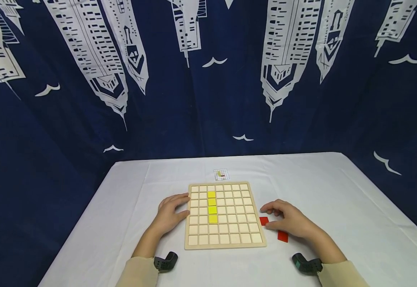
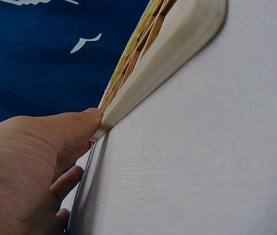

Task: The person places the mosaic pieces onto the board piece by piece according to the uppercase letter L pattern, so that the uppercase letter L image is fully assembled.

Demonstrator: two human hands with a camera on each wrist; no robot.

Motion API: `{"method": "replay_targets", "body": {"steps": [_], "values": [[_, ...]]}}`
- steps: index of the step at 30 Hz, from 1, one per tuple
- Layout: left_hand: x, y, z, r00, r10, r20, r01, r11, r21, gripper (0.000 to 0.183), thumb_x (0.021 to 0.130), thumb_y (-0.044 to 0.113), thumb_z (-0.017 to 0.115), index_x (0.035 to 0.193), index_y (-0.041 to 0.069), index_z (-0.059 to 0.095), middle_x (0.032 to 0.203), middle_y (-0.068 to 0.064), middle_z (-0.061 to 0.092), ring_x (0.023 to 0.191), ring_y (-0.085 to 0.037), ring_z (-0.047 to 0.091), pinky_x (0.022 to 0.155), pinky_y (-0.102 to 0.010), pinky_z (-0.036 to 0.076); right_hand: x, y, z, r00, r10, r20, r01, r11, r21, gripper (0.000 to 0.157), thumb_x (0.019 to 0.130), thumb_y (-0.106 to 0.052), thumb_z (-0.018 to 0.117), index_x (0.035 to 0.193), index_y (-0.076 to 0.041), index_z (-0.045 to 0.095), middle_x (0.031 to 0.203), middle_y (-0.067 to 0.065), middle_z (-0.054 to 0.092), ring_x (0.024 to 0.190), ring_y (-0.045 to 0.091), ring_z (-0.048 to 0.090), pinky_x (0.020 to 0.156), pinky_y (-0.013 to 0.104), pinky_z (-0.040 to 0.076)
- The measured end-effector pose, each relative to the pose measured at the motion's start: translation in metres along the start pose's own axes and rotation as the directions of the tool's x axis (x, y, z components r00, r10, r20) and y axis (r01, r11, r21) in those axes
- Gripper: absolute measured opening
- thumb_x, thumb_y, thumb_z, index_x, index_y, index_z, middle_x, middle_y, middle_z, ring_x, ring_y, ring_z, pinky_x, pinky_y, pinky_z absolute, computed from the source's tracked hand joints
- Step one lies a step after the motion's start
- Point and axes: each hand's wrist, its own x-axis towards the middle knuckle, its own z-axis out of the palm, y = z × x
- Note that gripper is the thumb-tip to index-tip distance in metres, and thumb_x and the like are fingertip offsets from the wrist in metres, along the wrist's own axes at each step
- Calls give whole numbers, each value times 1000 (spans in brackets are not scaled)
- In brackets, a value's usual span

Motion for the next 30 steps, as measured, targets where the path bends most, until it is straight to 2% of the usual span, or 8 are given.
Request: {"method": "replay_targets", "body": {"steps": [5, 16, 23, 30], "values": [[0, 1, 0, 1000, 1, -1, -1, 1000, 5, 44, 85, 16, 77, 128, 13, 68, 144, -1, 59, 142, -29, 42, 121, -56, 20, -1, 2, 1, 999, -43, -20, 42, 998, -49, 33, 78, -20, 85, 108, -22, 72, 98, -8, 62, 92, 10, 53, 83, 21, 48], [-1, 2, -1, 1000, -3, 2, 3, 1000, 2, 44, 85, 16, 77, 128, 12, 68, 144, -2, 59, 142, -30, 43, 121, -56, 19, -1, 2, 4, 997, -42, -59, 38, 996, -75, 24, 79, -16, 83, 98, -26, 73, 96, -12, 65, 90, 8, 55, 82, 21, 49], [-1, 2, -1, 1000, 5, -1, -5, 1000, 4, 44, 85, 15, 77, 128, 12, 68, 144, -3, 59, 142, -31, 43, 120, -57, 19, 0, 1, 6, 997, -3, -77, -3, 997, -78, 23, 79, -17, 83, 98, -25, 73, 94, -9, 64, 89, 10, 53, 77, 22, 48], [-3, 2, -3, 1000, 14, 5, -14, 1000, 1, 44, 85, 15, 78, 127, 11, 68, 144, -4, 60, 141, -31, 43, 120, -57, 20, 0, -2, 7, 993, 44, -108, -46, 999, -18, 24, 80, -15, 82, 101, -19, 72, 90, -3, 63, 85, 13, 52, 69, 20, 45]]}}
